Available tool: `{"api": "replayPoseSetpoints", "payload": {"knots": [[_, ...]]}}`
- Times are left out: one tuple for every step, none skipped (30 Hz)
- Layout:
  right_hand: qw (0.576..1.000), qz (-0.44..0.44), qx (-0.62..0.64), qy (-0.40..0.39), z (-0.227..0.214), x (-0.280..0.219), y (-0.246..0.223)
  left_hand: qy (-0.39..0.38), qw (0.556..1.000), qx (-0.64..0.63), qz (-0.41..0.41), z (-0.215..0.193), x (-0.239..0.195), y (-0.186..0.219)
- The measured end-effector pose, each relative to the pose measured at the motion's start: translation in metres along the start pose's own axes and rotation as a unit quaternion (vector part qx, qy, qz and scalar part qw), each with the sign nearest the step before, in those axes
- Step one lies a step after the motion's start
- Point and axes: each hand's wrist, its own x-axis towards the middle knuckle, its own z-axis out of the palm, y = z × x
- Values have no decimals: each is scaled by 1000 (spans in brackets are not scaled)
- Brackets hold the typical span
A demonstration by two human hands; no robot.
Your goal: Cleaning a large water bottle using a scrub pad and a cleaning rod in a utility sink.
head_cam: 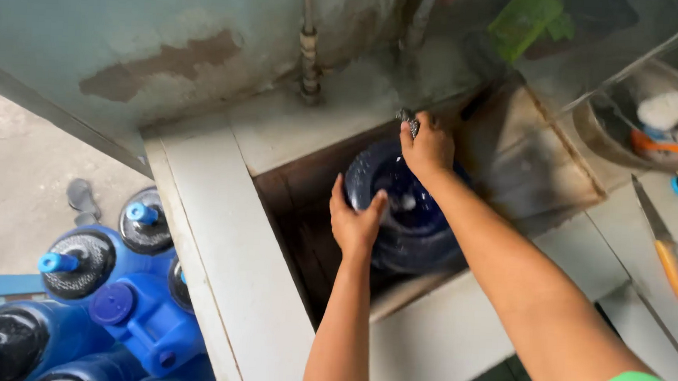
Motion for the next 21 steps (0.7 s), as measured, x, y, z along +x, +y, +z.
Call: {"api": "replayPoseSetpoints", "payload": {"knots": [[993, -54, -29, 96, 3, -10, 19, 61, 998, -8, 21, 9, -8, -5], [993, -60, -32, 94, 2, -31, 15, 63, 998, -15, 18, 16, 2, -7], [985, -155, -25, 67, -1, -52, 12, 102, 992, -21, 67, 23, 11, -8], [970, -240, -17, 39, -5, -79, 10, 133, 984, -22, 117, 30, 16, -11], [971, -237, -21, 37, -23, -84, 17, 128, 985, -22, 114, 25, 14, -9], [964, -253, 16, -78, -40, -92, 25, 110, 987, -21, 111, 19, 12, -9], [943, -266, 55, -191, -57, -100, 32, 92, 990, -20, 109, 14, 10, -9], [942, -271, 55, -189, -62, -86, 46, 96, 989, -21, 111, 12, 12, -5], [945, -298, -41, -128, -67, -72, 61, 79, 990, -25, 117, 10, 13, 0], [937, -313, -137, -64, -73, -64, 79, 55, 991, -27, 122, 10, 10, 2], [939, -310, -137, -62, -61, -57, 71, 52, 991, -25, 124, 14, 10, 0], [955, -278, -104, -24, -50, -49, 64, 44, 988, -27, 143, 19, 9, -2], [967, -245, -71, 15, -39, -42, 58, 36, 986, -29, 162, 23, 8, -4], [966, -248, -70, 15, -36, -55, 44, 39, 986, -30, 162, 26, 14, -6], [961, -274, -7, -23, -32, -69, 30, 52, 985, -39, 162, 27, 22, -9], [952, -293, 57, -63, -27, -90, 16, 62, 984, -44, 161, 27, 26, -15], [953, -291, 59, -65, -38, -100, 25, 60, 985, -41, 159, 21, 26, -13], [945, -292, 72, -129, -48, -107, 34, 55, 987, -40, 144, 15, 29, -9], [933, -293, 86, -192, -59, -116, 41, 49, 990, -39, 129, 8, 31, -5], [931, -295, 87, -196, -68, -108, 50, 52, 990, -39, 125, 7, 26, -1], [926, -320, 21, -197, -78, -100, 58, 36, 991, -30, 126, 5, 20, 3]]}}
